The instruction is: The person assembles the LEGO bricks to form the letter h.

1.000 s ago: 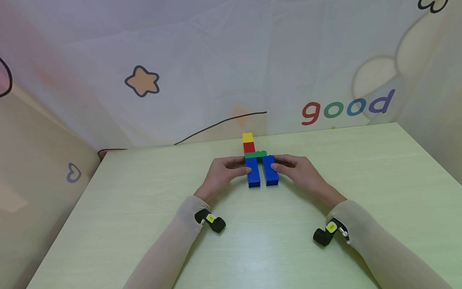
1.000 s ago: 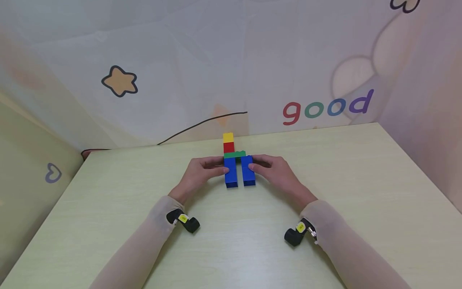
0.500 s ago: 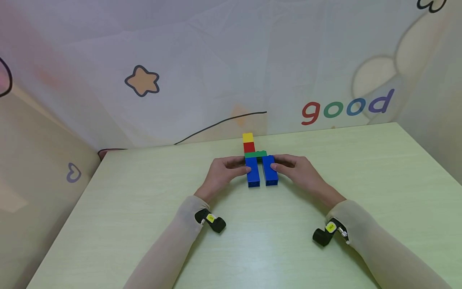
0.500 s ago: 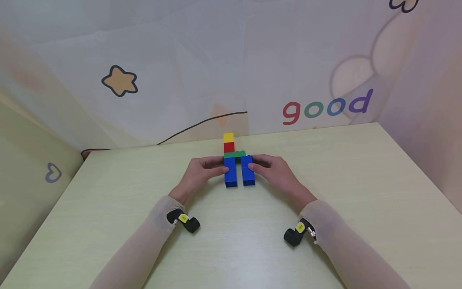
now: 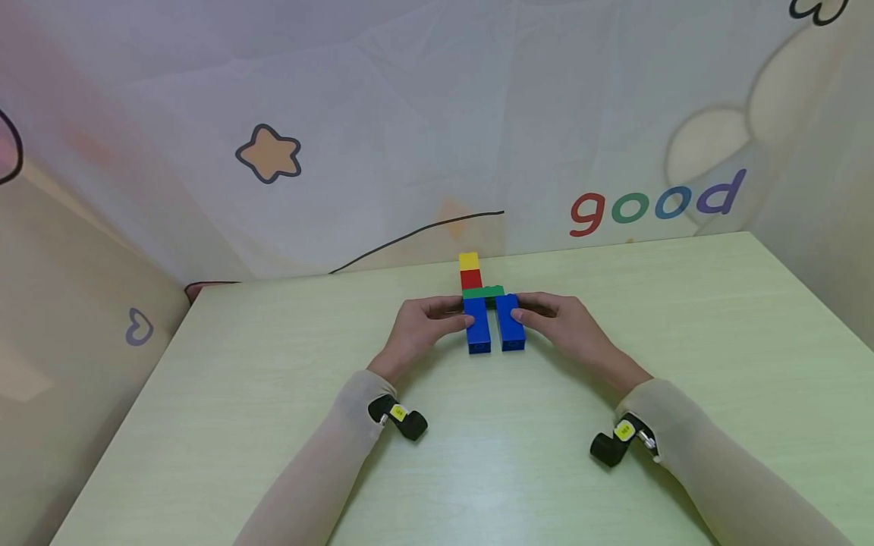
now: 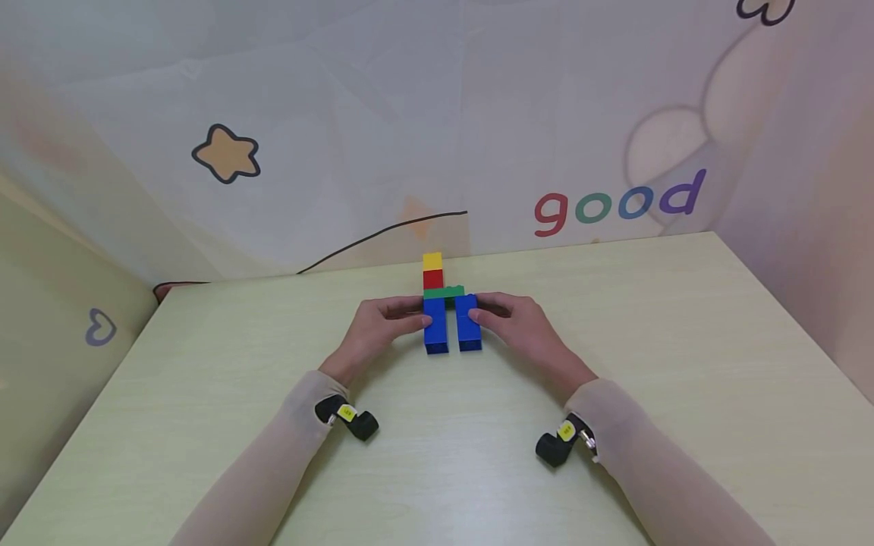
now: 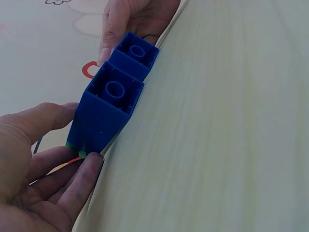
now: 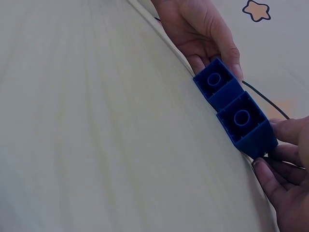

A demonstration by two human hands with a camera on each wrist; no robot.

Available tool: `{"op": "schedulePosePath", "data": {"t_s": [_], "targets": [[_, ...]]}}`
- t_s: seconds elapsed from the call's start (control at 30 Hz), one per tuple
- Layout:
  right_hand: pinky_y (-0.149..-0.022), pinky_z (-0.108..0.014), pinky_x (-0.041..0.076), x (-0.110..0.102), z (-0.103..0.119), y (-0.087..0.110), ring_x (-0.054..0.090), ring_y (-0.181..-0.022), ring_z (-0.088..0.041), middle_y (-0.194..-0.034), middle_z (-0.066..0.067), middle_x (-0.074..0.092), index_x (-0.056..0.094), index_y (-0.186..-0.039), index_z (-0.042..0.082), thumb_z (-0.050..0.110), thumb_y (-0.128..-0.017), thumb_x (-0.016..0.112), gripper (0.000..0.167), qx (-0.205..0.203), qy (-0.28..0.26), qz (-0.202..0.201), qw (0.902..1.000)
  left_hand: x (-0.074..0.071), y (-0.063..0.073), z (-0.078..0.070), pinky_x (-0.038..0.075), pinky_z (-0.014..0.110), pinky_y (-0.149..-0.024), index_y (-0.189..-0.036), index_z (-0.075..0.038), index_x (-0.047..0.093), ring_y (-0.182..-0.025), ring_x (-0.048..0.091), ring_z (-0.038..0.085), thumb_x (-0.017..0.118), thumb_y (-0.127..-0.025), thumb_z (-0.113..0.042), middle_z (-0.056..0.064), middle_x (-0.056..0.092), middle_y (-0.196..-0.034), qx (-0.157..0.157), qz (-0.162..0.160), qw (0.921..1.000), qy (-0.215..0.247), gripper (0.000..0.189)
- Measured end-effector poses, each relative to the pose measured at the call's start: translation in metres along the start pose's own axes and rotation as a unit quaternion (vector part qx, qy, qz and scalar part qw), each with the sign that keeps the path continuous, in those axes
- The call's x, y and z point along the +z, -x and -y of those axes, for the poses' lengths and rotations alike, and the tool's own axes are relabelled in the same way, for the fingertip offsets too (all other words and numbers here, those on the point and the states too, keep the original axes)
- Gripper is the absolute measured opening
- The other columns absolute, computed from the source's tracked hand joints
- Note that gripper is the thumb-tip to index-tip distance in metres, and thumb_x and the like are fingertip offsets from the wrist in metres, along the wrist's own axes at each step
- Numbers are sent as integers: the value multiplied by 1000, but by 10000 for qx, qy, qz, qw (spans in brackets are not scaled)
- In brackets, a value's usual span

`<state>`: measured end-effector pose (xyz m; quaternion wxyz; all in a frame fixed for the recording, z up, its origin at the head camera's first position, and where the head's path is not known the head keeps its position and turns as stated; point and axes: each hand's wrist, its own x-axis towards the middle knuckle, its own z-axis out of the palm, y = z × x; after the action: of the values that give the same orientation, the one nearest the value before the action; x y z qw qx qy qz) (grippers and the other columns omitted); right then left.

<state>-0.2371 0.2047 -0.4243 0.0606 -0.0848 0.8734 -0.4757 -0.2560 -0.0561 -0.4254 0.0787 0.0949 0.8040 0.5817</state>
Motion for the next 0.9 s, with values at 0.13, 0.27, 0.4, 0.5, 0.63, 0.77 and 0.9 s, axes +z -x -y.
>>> {"op": "schedulePosePath", "data": {"t_s": [0.13,0.27,0.4,0.5,0.63,0.77,0.9], "targets": [[-117,-57,42,1,0,0,46,-146,-42,-154,-20,55,54,-155,6,34,-109,63,54,8,-1,-29,10000,0,0,0,53,41,-106,-137,-11,73,-122,68,23,84,-95,-24,3,76,-126,5,-6,10000,-32,45],[-117,-57,41,1,1,1,46,-146,-41,-155,-19,55,54,-155,6,34,-109,63,54,17,6,-45,10000,0,0,1,54,41,-106,-137,-11,73,-122,68,22,84,-95,-25,3,76,-127,13,-18,10000,-67,45],[-117,-57,41,2,1,1,46,-147,-41,-155,-19,55,54,-155,7,34,-109,63,54,46,1,-56,10000,0,0,2,54,41,-106,-137,-12,73,-122,68,23,84,-95,-25,3,75,-128,20,-33,9999,-95,45],[-117,-57,41,2,1,1,46,-147,-42,-155,-19,55,54,-155,7,34,-109,63,54,66,5,-61,10000,1,0,2,54,41,-105,-137,-12,73,-122,68,22,84,-95,-25,3,75,-128,11,-44,9999,-107,45],[-117,-57,42,2,0,1,46,-146,-41,-154,-19,55,55,-155,7,34,-109,64,54,50,7,-68,10000,1,0,2,55,40,-104,-137,-12,74,-121,68,22,84,-95,-25,3,75,-128,9,-63,9999,-122,45],[-117,-57,42,2,1,1,47,-146,-41,-154,-19,55,55,-154,7,34,-109,64,53,32,10,-76,10000,1,0,2,55,40,-104,-136,-12,74,-121,68,23,84,-95,-25,3,76,-127,19,-68,9999,-127,44],[-118,-57,41,2,1,1,46,-146,-41,-154,-19,55,56,-154,7,33,-109,64,53,26,23,-91,10000,1,0,2,54,41,-105,-136,-11,74,-122,68,23,84,-95,-25,4,75,-128,38,-76,9998,-158,44]]}}
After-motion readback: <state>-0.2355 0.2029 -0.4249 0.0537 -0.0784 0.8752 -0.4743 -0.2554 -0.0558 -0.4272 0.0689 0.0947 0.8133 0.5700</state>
